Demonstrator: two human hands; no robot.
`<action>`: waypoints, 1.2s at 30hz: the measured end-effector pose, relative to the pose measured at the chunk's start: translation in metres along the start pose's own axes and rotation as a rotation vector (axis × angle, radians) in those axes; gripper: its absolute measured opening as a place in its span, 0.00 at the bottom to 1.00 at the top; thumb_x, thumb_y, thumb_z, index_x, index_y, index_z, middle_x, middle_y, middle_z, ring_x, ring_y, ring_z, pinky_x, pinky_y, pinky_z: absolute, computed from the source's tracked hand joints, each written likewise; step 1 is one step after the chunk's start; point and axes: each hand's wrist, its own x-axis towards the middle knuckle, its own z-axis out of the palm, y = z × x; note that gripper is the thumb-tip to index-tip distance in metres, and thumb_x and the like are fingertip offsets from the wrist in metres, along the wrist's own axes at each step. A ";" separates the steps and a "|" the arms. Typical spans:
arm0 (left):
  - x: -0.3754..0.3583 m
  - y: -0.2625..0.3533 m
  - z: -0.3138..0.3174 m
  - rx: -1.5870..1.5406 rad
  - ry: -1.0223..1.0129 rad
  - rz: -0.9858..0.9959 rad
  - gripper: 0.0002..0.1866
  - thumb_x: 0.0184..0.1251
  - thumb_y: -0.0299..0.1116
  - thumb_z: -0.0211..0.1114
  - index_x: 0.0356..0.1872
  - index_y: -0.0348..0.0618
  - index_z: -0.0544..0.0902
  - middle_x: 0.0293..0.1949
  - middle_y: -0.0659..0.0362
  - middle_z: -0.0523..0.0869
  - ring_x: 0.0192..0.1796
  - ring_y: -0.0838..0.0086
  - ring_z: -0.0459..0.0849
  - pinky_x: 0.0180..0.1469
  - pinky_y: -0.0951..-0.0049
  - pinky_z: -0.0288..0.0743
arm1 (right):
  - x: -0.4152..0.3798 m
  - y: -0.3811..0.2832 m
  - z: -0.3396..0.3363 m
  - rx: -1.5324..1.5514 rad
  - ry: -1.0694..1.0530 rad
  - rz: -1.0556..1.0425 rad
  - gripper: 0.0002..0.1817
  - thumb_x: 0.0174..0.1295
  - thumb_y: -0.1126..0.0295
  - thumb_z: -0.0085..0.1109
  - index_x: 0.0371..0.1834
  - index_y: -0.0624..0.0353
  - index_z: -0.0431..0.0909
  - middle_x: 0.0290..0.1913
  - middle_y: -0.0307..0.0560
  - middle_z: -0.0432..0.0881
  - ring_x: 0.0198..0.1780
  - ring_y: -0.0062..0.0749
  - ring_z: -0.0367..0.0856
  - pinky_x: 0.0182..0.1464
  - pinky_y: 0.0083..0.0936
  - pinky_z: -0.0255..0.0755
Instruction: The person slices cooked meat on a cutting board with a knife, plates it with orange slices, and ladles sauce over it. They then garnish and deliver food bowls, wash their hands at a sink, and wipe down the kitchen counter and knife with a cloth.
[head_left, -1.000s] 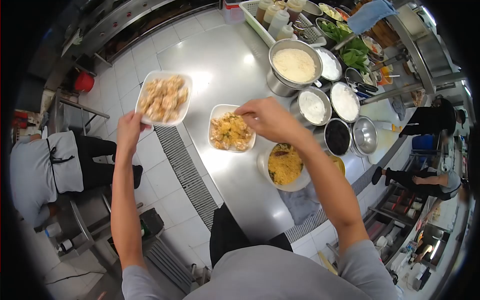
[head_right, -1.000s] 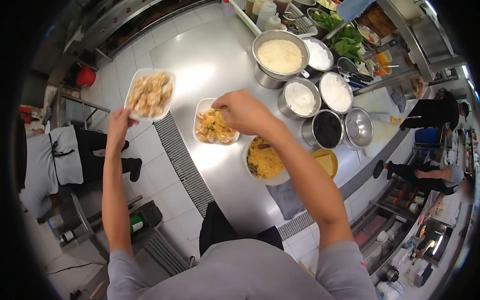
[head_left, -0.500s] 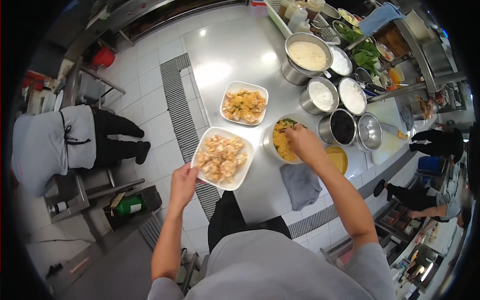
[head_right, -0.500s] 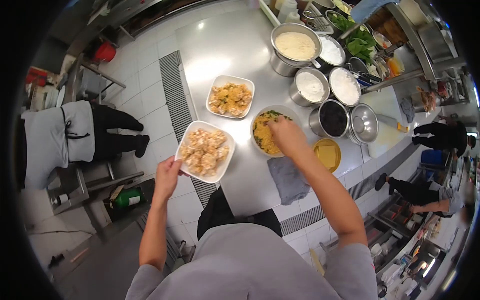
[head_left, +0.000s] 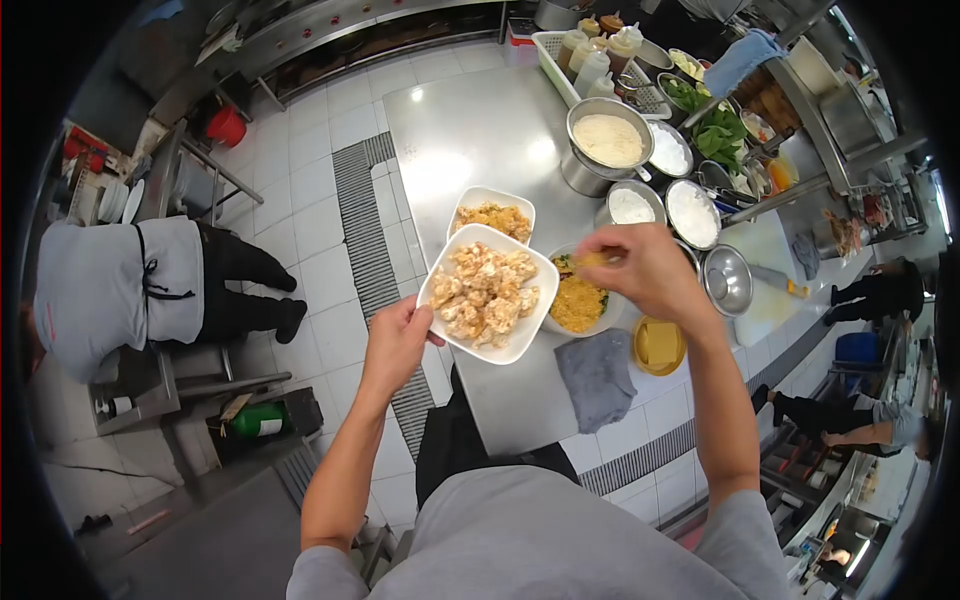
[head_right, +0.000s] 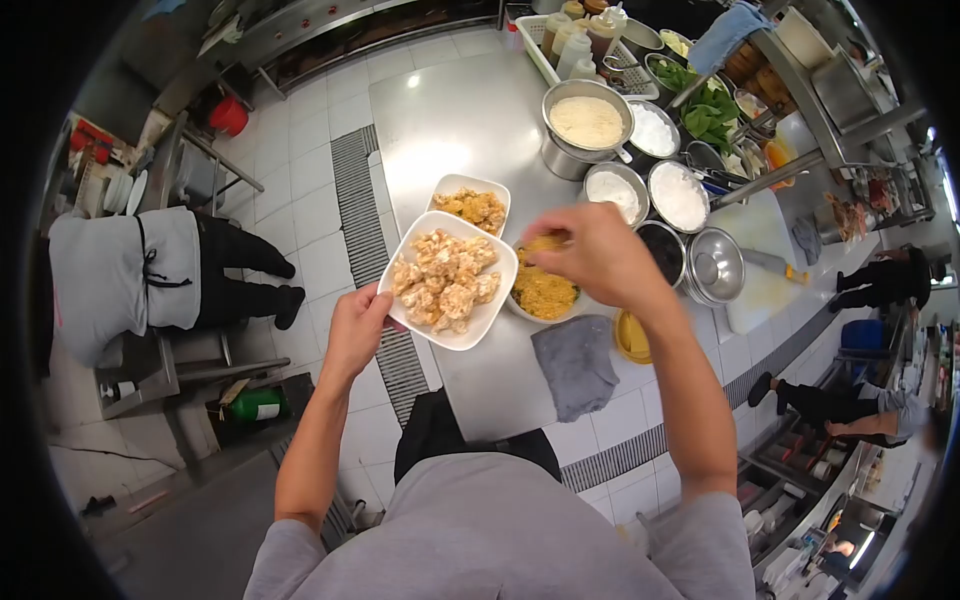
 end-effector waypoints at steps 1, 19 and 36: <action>0.006 0.002 0.007 0.000 -0.006 0.003 0.16 0.76 0.29 0.52 0.47 0.27 0.86 0.31 0.56 0.89 0.30 0.76 0.86 0.35 0.75 0.80 | 0.006 -0.007 0.003 0.012 -0.033 -0.083 0.11 0.58 0.72 0.70 0.41 0.65 0.88 0.30 0.49 0.88 0.29 0.31 0.85 0.39 0.27 0.79; 0.051 0.045 0.052 0.280 -0.132 -0.039 0.17 0.72 0.35 0.55 0.39 0.29 0.87 0.23 0.52 0.88 0.27 0.72 0.90 0.31 0.71 0.79 | 0.018 -0.033 0.025 -0.307 -0.183 -0.295 0.10 0.57 0.79 0.64 0.41 0.66 0.88 0.42 0.58 0.88 0.44 0.52 0.87 0.50 0.38 0.81; 0.052 0.041 0.048 0.075 -0.063 -0.035 0.16 0.72 0.30 0.53 0.41 0.27 0.86 0.31 0.56 0.89 0.27 0.79 0.86 0.32 0.80 0.71 | 0.007 -0.016 0.005 -0.331 -0.005 -0.109 0.11 0.63 0.77 0.61 0.46 0.65 0.88 0.37 0.62 0.87 0.39 0.56 0.87 0.48 0.41 0.80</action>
